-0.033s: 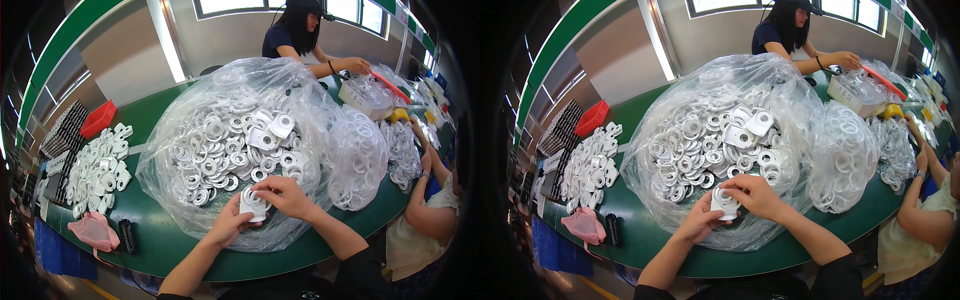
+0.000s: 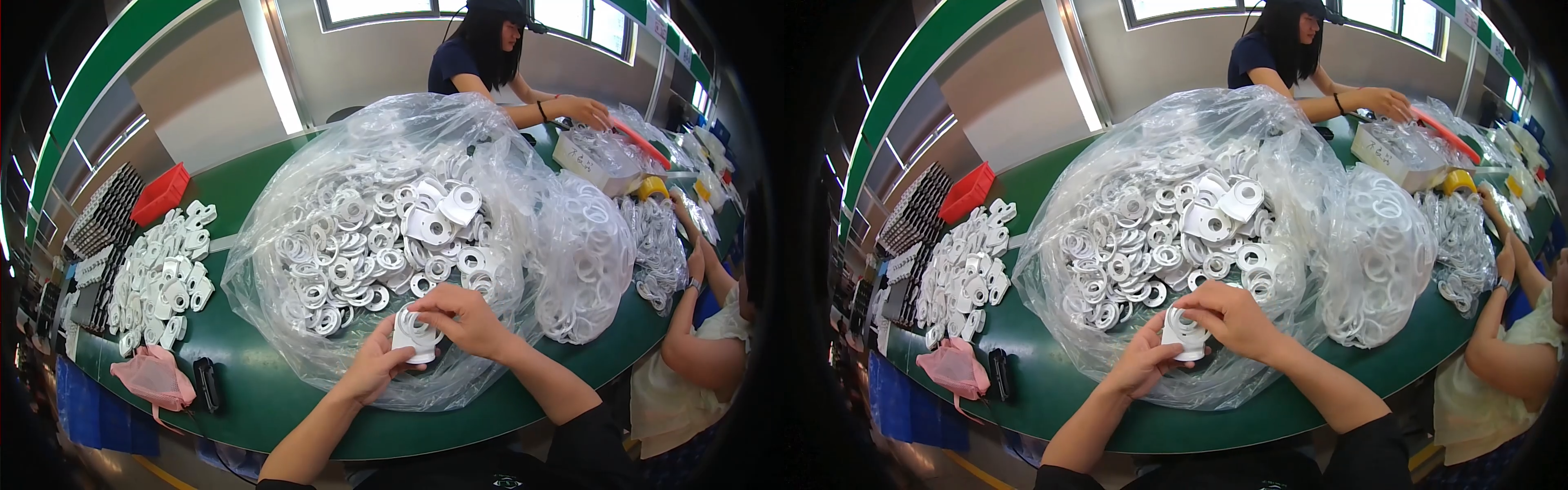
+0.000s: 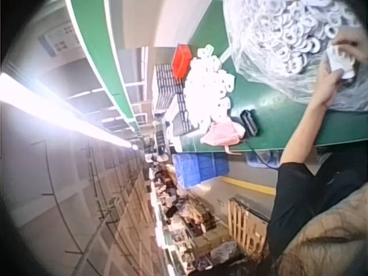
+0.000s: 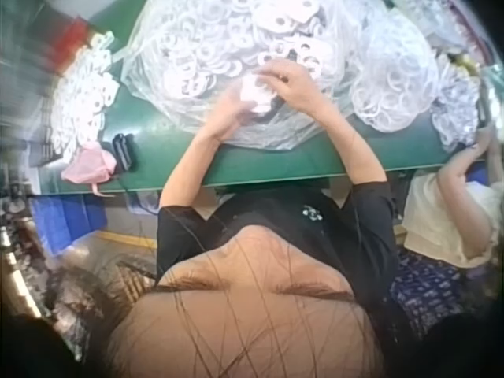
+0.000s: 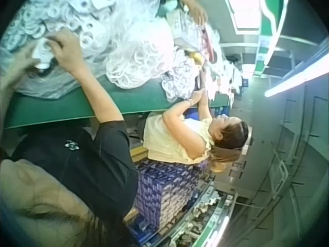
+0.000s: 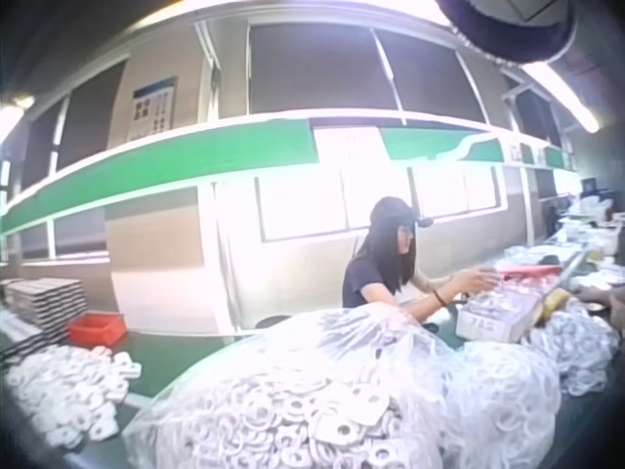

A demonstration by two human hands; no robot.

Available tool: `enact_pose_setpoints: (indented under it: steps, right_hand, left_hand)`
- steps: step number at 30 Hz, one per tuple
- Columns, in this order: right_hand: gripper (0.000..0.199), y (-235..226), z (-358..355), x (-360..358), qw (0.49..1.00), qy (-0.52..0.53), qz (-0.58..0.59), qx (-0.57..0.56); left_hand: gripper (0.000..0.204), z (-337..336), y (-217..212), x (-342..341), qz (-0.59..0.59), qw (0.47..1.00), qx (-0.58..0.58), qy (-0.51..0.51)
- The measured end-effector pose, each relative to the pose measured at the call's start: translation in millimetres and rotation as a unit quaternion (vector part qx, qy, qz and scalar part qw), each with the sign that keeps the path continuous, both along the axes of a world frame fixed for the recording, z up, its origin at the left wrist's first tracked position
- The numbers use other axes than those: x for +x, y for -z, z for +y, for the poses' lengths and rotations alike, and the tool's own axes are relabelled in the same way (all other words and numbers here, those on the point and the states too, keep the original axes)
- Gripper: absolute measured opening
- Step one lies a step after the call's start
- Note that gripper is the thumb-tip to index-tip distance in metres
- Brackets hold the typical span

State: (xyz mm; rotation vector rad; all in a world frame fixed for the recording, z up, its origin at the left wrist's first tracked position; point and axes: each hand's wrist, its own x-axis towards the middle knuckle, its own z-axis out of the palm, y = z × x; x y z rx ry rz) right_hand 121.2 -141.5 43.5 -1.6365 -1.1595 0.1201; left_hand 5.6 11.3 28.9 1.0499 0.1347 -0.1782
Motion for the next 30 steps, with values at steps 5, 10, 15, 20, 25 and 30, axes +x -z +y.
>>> enact_pose_setpoints:
  steps: [5, 10, 15, 20, 25, 30]
  right_hand:
    - [0.025, 1.7, 1.4, -1.0, 0.998, 0.018, -0.065, -0.003]
    - [0.037, 3.8, 0.6, -1.8, 0.976, 0.027, -0.204, -0.072]
    - [0.041, 3.9, -0.1, -5.7, 0.968, 0.031, -0.227, -0.098]
    - [0.034, 9.2, 4.0, -9.1, 0.979, 0.04, -0.196, -0.049]
    - [0.019, 0.6, 7.7, -7.2, 0.989, 0.057, -0.121, 0.071]
    - [0.016, 5.4, 3.2, -3.8, 0.981, -0.003, 0.193, -0.017]
  left_hand:
    - [0.056, -0.4, 0.7, -0.8, 0.006, 0.999, 0.047, 0.025]
    - [0.055, 0.8, 0.7, -1.4, 0.002, 0.997, 0.065, 0.047]
    - [0.052, 0.4, -2.3, -1.7, 0.012, 0.998, 0.041, 0.048]
    - [0.047, -2.1, -2.6, -2.5, 0.009, 0.996, 0.08, 0.04]
    - [0.045, -5.8, -6.5, -5.4, -0.01, 0.986, 0.164, -0.007]
    - [0.037, -4.9, 4.2, -5.7, -0.061, 0.966, 0.246, -0.048]
